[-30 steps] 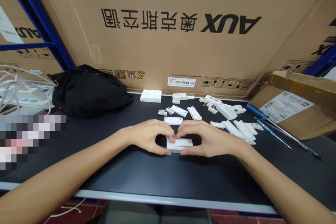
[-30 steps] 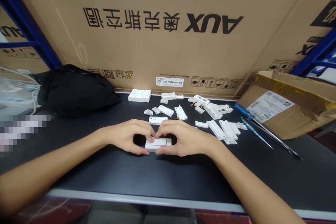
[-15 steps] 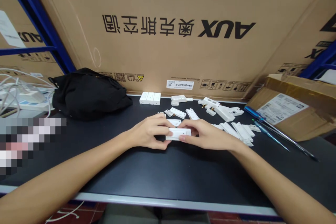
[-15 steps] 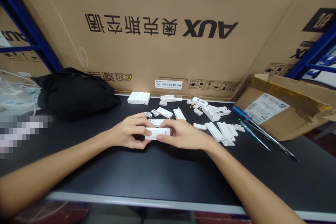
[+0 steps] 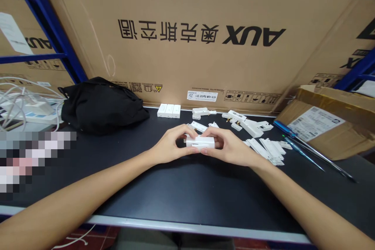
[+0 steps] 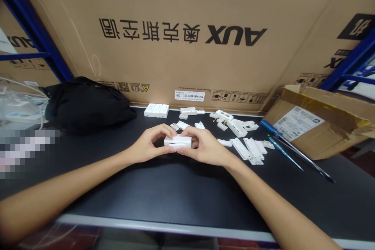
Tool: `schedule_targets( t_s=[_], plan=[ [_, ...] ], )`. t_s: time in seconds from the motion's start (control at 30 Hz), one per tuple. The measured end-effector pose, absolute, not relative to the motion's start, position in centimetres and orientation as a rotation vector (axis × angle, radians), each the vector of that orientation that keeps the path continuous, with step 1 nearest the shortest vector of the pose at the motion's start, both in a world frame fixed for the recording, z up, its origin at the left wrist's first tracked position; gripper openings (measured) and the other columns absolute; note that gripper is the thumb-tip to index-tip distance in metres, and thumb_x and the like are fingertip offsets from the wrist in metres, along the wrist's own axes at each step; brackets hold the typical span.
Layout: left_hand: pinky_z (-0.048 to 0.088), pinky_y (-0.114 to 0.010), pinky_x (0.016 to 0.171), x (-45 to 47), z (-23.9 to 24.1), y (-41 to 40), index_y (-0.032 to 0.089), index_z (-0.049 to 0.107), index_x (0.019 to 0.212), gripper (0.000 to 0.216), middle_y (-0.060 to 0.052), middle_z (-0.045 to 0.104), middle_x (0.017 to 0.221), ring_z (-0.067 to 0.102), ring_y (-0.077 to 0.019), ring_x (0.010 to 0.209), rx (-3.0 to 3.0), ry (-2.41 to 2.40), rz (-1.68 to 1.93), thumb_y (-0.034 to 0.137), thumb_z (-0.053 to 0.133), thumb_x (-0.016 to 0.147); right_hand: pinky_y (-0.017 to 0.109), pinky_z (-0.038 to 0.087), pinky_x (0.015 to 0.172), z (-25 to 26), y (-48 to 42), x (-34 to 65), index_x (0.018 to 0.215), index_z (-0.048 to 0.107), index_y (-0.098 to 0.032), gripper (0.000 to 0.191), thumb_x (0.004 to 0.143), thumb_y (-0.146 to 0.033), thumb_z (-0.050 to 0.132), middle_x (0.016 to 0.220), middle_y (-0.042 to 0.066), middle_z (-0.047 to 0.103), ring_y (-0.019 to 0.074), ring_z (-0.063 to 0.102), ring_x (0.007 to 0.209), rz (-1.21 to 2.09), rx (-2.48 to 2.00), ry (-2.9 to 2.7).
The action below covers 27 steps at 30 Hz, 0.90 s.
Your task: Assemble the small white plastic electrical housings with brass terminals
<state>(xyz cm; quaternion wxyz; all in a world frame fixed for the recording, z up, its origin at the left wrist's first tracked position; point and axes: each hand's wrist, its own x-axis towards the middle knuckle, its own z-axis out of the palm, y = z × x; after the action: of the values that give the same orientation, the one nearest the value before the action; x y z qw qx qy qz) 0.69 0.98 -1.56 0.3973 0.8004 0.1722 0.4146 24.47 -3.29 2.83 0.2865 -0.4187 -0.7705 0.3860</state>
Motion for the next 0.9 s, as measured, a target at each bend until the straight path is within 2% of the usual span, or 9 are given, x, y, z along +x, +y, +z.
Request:
schedule_targets(
  t_s=[0.07, 0.13, 0.33, 0.67, 0.9],
  plan=[
    [0.056, -0.036, 0.095, 0.92, -1.63, 0.84, 0.019, 0.064, 0.112, 0.038, -0.007, 0.071, 0.113, 0.070, -0.0198, 0.105, 1.815, 0.454, 0.948, 0.032, 0.085, 0.083, 0.029, 0.054, 0.069, 2.86, -3.42, 24.41, 0.102, 0.064, -0.020, 0.032, 0.085, -0.043, 0.078, 0.094, 0.003, 0.066, 0.0163, 0.063, 0.077, 1.025, -1.082, -2.034],
    [0.057, -0.035, 0.095, 1.07, -1.66, 0.78, 0.018, 0.066, 0.114, 0.041, -0.007, 0.072, 0.112, 0.071, -0.0192, 0.102, 1.681, 0.455, 0.857, 0.030, 0.087, 0.081, 0.030, 0.056, 0.072, 2.94, -3.58, 24.36, 0.102, 0.065, -0.020, 0.030, 0.085, -0.042, 0.078, 0.093, 0.003, 0.066, 0.0171, 0.064, 0.079, 0.964, -1.082, -2.045],
    [0.057, -0.033, 0.095, 1.04, -1.51, 0.80, 0.016, 0.073, 0.114, 0.039, -0.006, 0.075, 0.108, 0.073, -0.0186, 0.097, 1.604, 0.493, 0.881, 0.027, 0.087, 0.080, 0.030, 0.058, 0.073, 3.02, -3.77, 23.99, 0.101, 0.068, -0.020, 0.027, 0.087, -0.040, 0.077, 0.091, 0.003, 0.070, 0.0181, 0.067, 0.079, 0.860, -1.091, -2.052],
    [0.059, -0.033, 0.093, 1.18, -1.36, 0.43, 0.016, 0.074, 0.112, 0.037, -0.008, 0.076, 0.109, 0.073, -0.0220, 0.103, 1.627, 0.560, 0.995, 0.034, 0.085, 0.082, 0.031, 0.060, 0.085, 2.57, -3.49, 24.02, 0.117, 0.070, -0.022, 0.035, 0.088, -0.039, 0.078, 0.108, 0.004, 0.072, 0.0199, 0.071, 0.095, 0.820, -1.049, -1.997],
    [0.059, -0.032, 0.091, 1.30, -1.03, 0.35, 0.015, 0.074, 0.111, 0.037, -0.008, 0.077, 0.108, 0.074, -0.0215, 0.099, 1.615, 0.573, 0.983, 0.034, 0.085, 0.081, 0.032, 0.059, 0.077, 2.45, -3.42, 24.08, 0.114, 0.072, -0.021, 0.035, 0.089, -0.045, 0.076, 0.101, 0.005, 0.072, 0.0205, 0.070, 0.087, 0.798, -1.069, -1.997]
  ],
)
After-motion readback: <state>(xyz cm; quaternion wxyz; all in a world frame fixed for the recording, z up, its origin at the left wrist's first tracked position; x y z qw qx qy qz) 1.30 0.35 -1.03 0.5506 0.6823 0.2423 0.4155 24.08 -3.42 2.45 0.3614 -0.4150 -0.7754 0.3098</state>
